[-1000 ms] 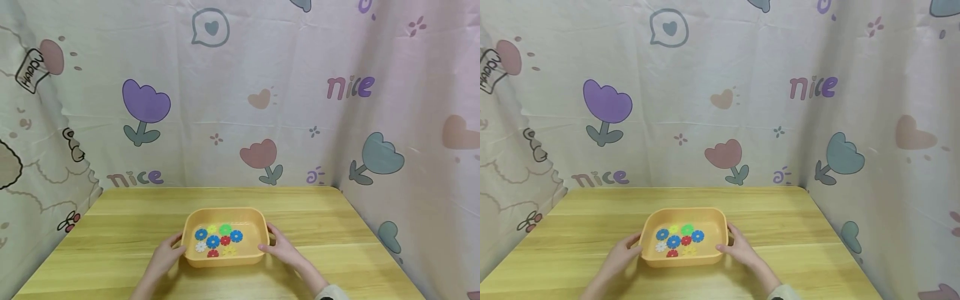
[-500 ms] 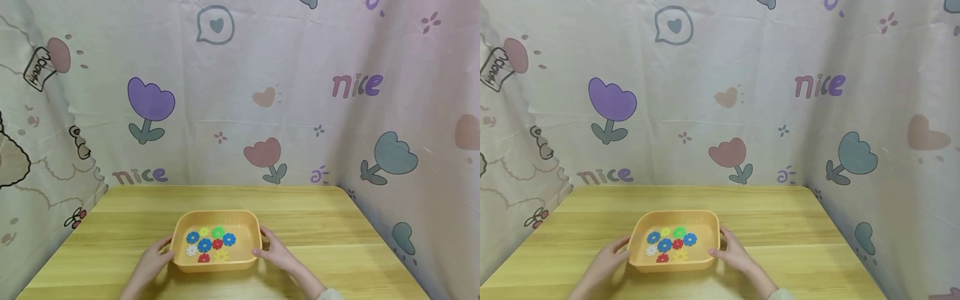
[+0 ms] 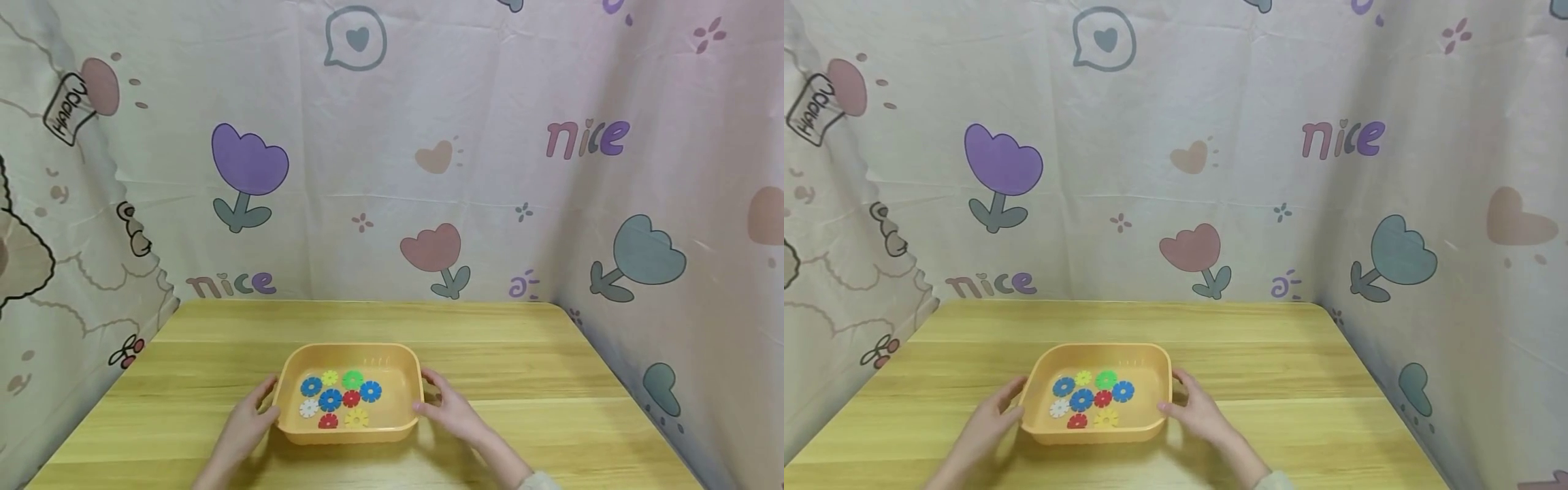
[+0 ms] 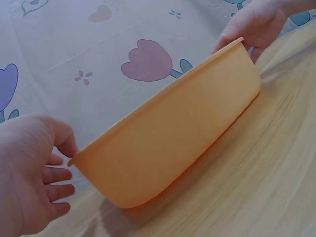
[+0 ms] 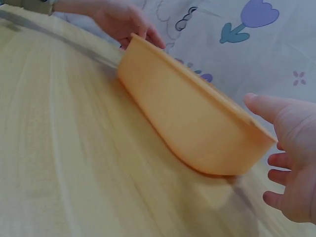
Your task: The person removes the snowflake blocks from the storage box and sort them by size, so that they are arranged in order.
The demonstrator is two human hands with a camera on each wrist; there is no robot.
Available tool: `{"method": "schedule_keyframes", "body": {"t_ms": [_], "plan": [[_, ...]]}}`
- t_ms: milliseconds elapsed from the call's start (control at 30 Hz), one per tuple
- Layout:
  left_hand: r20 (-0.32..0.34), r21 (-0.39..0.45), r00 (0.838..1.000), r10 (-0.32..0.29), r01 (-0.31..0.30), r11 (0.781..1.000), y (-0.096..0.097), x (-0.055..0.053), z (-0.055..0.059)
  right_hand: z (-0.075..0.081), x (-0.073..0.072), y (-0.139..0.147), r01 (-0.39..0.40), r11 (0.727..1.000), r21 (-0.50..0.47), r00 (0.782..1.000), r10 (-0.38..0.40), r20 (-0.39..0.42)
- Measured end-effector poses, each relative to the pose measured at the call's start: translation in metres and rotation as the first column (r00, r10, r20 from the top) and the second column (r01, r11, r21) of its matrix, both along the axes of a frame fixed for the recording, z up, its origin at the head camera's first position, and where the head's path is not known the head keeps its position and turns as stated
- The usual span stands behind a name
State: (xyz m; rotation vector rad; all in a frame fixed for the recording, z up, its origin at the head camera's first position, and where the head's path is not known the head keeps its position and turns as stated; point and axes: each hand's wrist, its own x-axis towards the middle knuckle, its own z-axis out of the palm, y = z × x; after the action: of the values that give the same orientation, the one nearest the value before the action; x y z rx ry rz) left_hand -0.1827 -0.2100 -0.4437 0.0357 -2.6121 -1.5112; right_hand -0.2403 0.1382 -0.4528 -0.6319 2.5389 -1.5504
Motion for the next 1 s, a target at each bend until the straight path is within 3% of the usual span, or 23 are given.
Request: {"method": "schedule_keyframes", "body": {"t_ms": [167,333,500,700,900,1000], "plan": [[-0.029,0.027,0.999,-0.027,0.028,0.999,0.004,-0.004,-0.004,0.015,-0.008,-0.003,0.114,0.991,-0.066,0.992,-0.117,-0.040],[-0.035,0.051,0.999,-0.039,0.041,0.998,0.005,-0.006,-0.009,0.031,-0.019,-0.018,0.205,0.959,-0.198,0.971,-0.225,-0.084],[-0.039,0.078,0.999,-0.035,0.038,0.996,0.004,-0.006,-0.013,0.043,-0.032,-0.041,0.146,0.976,-0.162,0.984,-0.160,-0.077],[-0.047,0.096,0.998,-0.029,0.033,0.995,0.003,-0.003,-0.014,0.039,-0.043,-0.077,0.039,0.997,-0.071,0.997,-0.035,0.066],[-0.050,0.091,0.999,-0.023,0.027,0.995,0.003,-0.002,-0.013,0.028,-0.047,-0.114,0.087,0.993,-0.077,0.970,-0.066,0.236],[-0.023,0.093,1.000,-0.015,0.017,0.996,0.003,-0.001,-0.011,0.024,-0.048,-0.126,0.120,0.992,-0.043,0.969,-0.108,0.221]]}}
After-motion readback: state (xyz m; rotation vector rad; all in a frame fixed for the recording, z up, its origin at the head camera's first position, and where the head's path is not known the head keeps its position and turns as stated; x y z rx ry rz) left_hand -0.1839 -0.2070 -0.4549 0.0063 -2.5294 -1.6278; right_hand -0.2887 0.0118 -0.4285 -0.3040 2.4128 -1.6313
